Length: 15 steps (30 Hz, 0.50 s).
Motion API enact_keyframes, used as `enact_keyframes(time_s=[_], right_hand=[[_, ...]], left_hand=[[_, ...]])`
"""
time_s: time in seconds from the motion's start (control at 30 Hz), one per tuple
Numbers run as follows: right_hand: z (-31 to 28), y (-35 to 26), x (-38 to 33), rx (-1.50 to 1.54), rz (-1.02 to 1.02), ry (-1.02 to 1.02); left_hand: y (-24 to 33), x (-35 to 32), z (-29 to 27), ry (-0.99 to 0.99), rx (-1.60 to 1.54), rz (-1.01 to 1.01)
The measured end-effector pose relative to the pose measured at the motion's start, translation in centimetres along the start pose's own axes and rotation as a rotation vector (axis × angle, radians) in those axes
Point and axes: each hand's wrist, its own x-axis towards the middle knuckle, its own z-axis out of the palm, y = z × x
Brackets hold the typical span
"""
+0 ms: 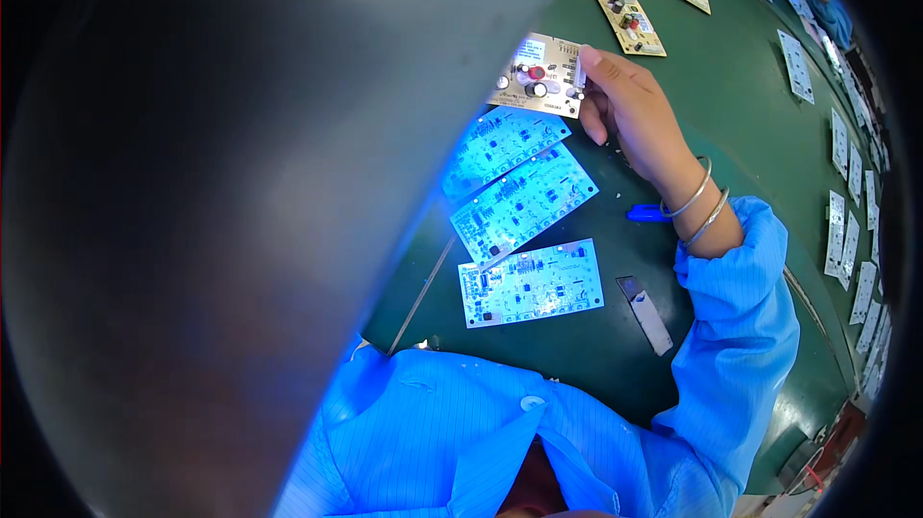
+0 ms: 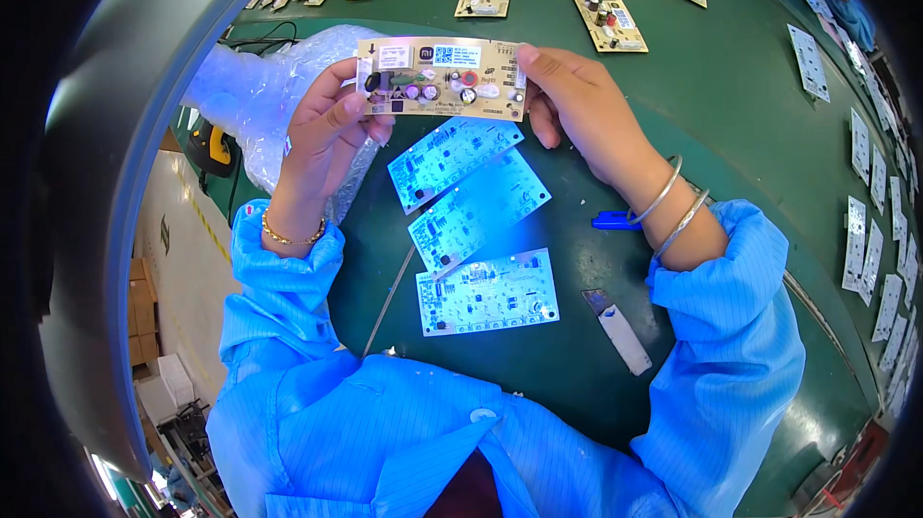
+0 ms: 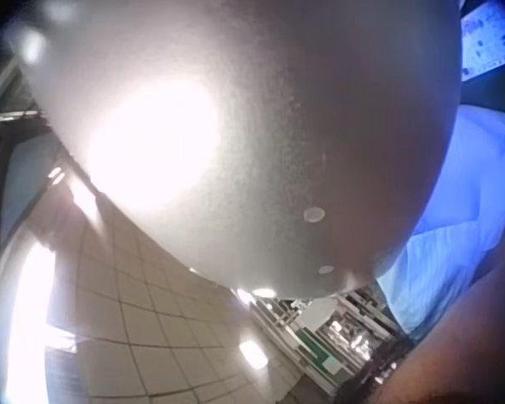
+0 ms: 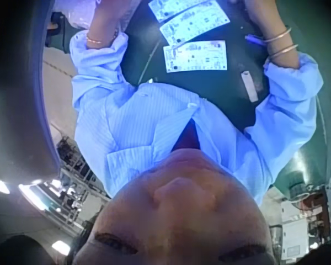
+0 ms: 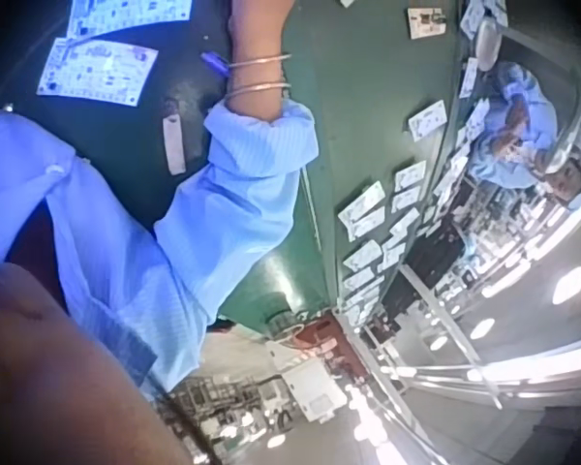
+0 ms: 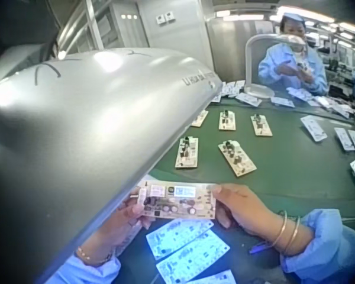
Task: The recorder is inspecting printed circuit boards under a specialized light and comparing them to sheets of labels.
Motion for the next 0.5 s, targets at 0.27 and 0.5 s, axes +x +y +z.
enact_keyframes(time_s=[0.27, 0.5], right_hand=[[-0.5, -0.08, -0.37, 0.159, 0.079, -0.029], [-0.56, -0.29, -0.46, 0.187, 0.091, -0.029]], left_hand=[[-0.01, 0.14, 0.22, -0.044, -0.003, -0.033], [0.21, -0.16, 0.64, -0.022, -0.031, -0.027]])
